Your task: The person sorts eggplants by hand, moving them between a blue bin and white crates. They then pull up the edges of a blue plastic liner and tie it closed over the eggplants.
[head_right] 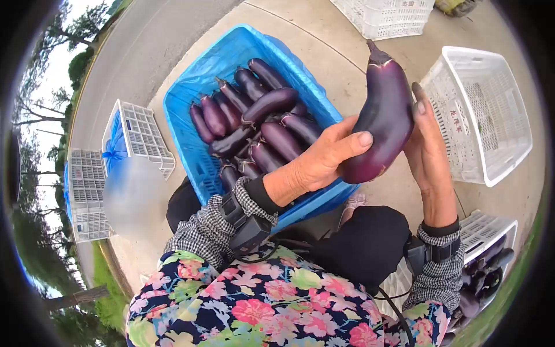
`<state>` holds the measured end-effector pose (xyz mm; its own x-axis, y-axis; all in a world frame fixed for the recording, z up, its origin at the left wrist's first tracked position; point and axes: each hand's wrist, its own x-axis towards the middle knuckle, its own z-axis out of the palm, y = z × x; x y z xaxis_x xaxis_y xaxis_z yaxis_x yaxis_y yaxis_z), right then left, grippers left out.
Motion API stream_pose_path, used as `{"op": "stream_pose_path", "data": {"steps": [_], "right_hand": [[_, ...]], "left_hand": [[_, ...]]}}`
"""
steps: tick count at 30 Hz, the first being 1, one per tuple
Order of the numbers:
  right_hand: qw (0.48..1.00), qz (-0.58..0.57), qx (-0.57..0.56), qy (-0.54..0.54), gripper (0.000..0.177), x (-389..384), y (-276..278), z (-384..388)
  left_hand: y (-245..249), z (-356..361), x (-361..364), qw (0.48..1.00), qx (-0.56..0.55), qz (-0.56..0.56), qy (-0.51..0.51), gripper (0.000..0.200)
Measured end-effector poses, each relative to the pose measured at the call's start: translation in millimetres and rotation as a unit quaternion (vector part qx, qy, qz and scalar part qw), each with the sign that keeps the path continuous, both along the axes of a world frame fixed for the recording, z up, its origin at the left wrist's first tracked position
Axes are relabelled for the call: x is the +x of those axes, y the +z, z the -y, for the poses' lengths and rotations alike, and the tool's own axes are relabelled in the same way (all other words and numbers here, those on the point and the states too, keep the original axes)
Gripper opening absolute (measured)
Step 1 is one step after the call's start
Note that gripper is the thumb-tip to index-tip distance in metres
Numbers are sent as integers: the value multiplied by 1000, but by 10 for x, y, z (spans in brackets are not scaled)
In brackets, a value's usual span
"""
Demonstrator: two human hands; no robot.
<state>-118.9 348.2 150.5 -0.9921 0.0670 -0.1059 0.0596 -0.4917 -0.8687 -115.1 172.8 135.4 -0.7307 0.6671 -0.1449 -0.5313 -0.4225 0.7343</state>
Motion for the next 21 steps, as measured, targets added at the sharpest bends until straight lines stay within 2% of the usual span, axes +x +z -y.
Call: {"op": "stream_pose_path", "data": {"steps": [1, 2, 4, 5, 6, 8, 10, 11, 12, 16, 17, 18, 19, 20, 21], "right_hand": [[994, 12, 56, 96, 70, 23, 6, 201], [976, 27, 118, 180, 70, 37, 26, 363], [963, 41, 131, 234, 70, -158, 143, 716], [955, 58, 133, 260, 70, -132, 213, 987], [950, 67, 139, 270, 65, -235, 258, 1173], [936, 82, 133, 316, 66, -475, 120, 1518], [934, 101, 113, 324, 67, -720, -144, 1917], [933, 121, 86, 328, 67, -831, -266, 2118], [936, 128, 107, 310, 69, -780, -254, 2391], [930, 108, 143, 321, 75, -1183, -627, 3251], [925, 52, 205, 315, 81, -1304, -848, 3456], [893, -16, 326, 309, 89, -1428, -1151, 3645], [823, -52, 486, 291, 92, -1404, -1418, 3868], [727, -91, 622, 276, 95, -1433, -1641, 4025], [725, -89, 623, 278, 95, -1483, -1633, 4158]], "left_hand": [[27, 151, 41, 992, -54, -68, 89, 73], [91, 315, 96, 976, -99, -145, 127, 76], [67, 647, 141, 964, -123, -162, 168, 73], [50, 1004, 227, 968, -149, -156, 127, 69], [51, 1344, 185, 968, -181, -143, 95, 65], [-13, 2128, 119, 930, -328, -150, 67, 55], [-125, 2785, 128, 892, -398, -101, 187, 49], [-156, 3112, 130, 862, -448, -101, 214, 49], [-150, 3477, 196, 834, -488, -110, 231, 49], [-151, 4010, 183, 813, -506, -93, 274, 49], [-172, 4073, 182, 821, -491, -81, 278, 50], [-215, 4131, 191, 830, -476, -68, 283, 50], [-262, 4257, 246, 838, -467, -97, 264, 50], [-296, 4256, 291, 840, -464, -90, 267, 50], [-271, 4261, 322, 847, -448, -86, 271, 51]]}}
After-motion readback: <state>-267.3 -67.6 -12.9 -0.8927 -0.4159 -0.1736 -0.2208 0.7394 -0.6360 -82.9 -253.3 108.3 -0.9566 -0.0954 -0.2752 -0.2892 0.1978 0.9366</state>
